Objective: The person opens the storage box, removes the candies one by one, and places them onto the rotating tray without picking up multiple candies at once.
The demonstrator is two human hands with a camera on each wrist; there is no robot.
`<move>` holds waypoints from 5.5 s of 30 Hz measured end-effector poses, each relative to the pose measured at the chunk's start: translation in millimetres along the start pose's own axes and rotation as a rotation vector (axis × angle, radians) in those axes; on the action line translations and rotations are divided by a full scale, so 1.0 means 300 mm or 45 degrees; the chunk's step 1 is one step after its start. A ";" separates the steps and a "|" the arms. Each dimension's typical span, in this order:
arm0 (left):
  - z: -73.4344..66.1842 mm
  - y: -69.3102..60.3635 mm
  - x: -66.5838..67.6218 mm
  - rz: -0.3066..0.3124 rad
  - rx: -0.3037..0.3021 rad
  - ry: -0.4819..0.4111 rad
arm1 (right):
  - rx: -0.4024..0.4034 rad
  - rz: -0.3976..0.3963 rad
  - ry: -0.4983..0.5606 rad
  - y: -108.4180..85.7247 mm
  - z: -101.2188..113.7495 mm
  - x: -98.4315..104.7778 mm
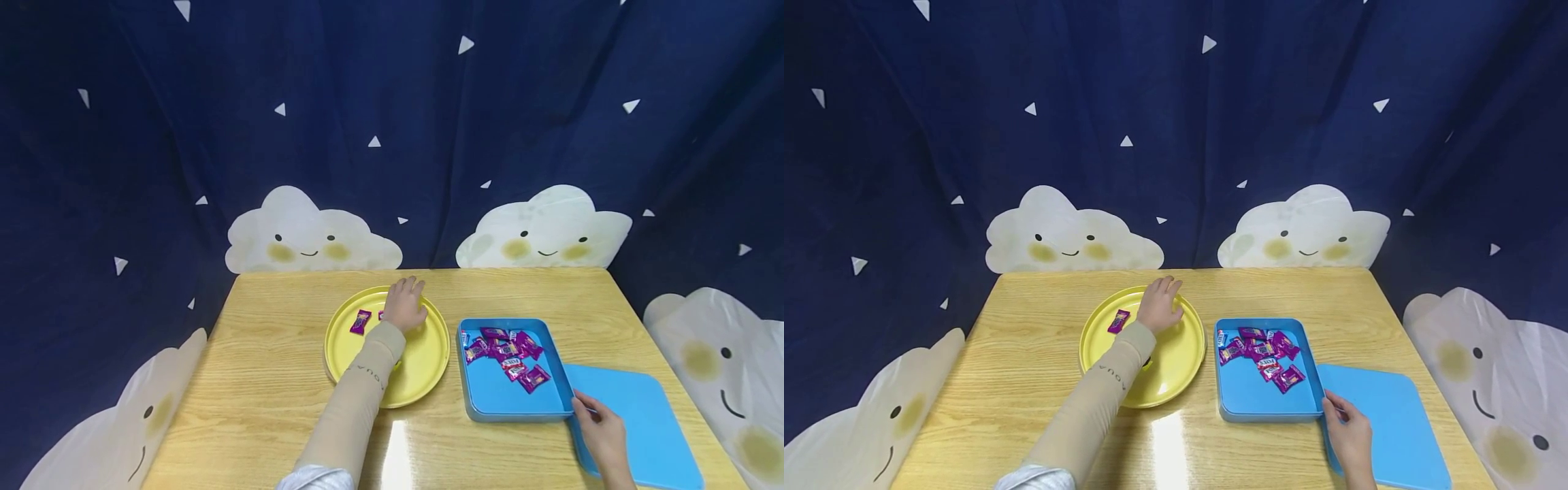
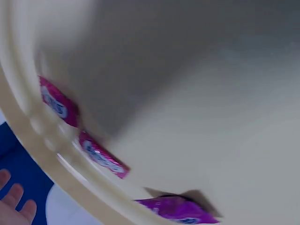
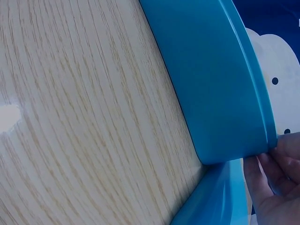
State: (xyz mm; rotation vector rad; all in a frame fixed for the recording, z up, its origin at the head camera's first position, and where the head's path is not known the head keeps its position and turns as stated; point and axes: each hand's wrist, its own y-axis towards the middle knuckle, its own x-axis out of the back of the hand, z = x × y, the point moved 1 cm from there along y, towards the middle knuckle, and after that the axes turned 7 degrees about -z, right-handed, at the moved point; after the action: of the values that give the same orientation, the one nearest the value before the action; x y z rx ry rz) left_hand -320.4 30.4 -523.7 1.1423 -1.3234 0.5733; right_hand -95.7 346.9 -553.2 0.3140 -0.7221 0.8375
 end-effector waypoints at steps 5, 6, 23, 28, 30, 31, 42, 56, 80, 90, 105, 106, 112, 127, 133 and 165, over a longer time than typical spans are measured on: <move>-0.057 0.032 0.015 0.022 -0.029 0.022 | 0.012 0.025 0.005 0.002 -0.004 0.003; -0.074 0.039 0.018 0.033 -0.037 0.018 | 0.014 0.021 0.006 0.003 -0.005 0.003; -0.419 0.072 0.021 0.216 -0.228 0.052 | -0.017 0.061 0.003 -0.001 0.001 0.014; -0.493 0.064 0.009 0.298 -0.253 0.008 | 0.010 0.043 0.004 -0.001 -0.005 0.013; -0.514 0.060 0.000 0.313 -0.284 0.000 | 0.019 0.041 0.005 -0.002 -0.007 0.013; -0.523 0.057 -0.006 0.316 -0.301 -0.007 | 0.022 0.042 0.007 -0.002 -0.008 0.014; -0.588 0.025 -0.062 0.458 -0.387 -0.064 | 0.048 0.043 0.014 -0.001 -0.009 0.020; -0.629 -0.021 -0.071 0.734 -0.234 -0.024 | 0.061 0.036 0.023 -0.005 -0.004 0.024; -0.650 -0.055 -0.130 0.638 -0.277 0.034 | 0.041 0.023 0.025 -0.005 -0.010 0.011; -0.651 -0.056 -0.145 0.648 -0.260 0.036 | 0.018 0.057 0.008 -0.003 -0.008 0.014; -0.628 -0.054 -0.144 0.603 -0.258 -0.005 | 0.031 0.049 0.026 -0.006 -0.007 0.020; -0.627 -0.053 -0.142 0.594 -0.263 -0.010 | 0.034 0.050 0.021 -0.006 -0.007 0.020; -0.619 -0.036 -0.132 0.566 -0.249 -0.079 | 0.053 0.046 0.032 -0.005 -0.005 0.022; -0.586 0.002 -0.017 0.489 -0.366 -0.201 | 0.008 0.054 0.003 0.000 -0.003 0.017; -0.548 0.015 0.029 0.409 -0.424 -0.246 | 0.014 0.058 0.007 0.002 -0.005 0.012; -0.084 -0.098 0.019 0.048 -0.318 -0.325 | 0.017 0.026 -0.012 0.000 -0.004 0.011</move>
State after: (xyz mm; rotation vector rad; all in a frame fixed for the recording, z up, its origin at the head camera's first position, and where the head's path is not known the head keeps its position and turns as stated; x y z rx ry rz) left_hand -282.3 39.7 -524.0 1.0090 -1.5894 0.2837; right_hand -93.6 349.5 -551.7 0.3230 -0.7301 0.8610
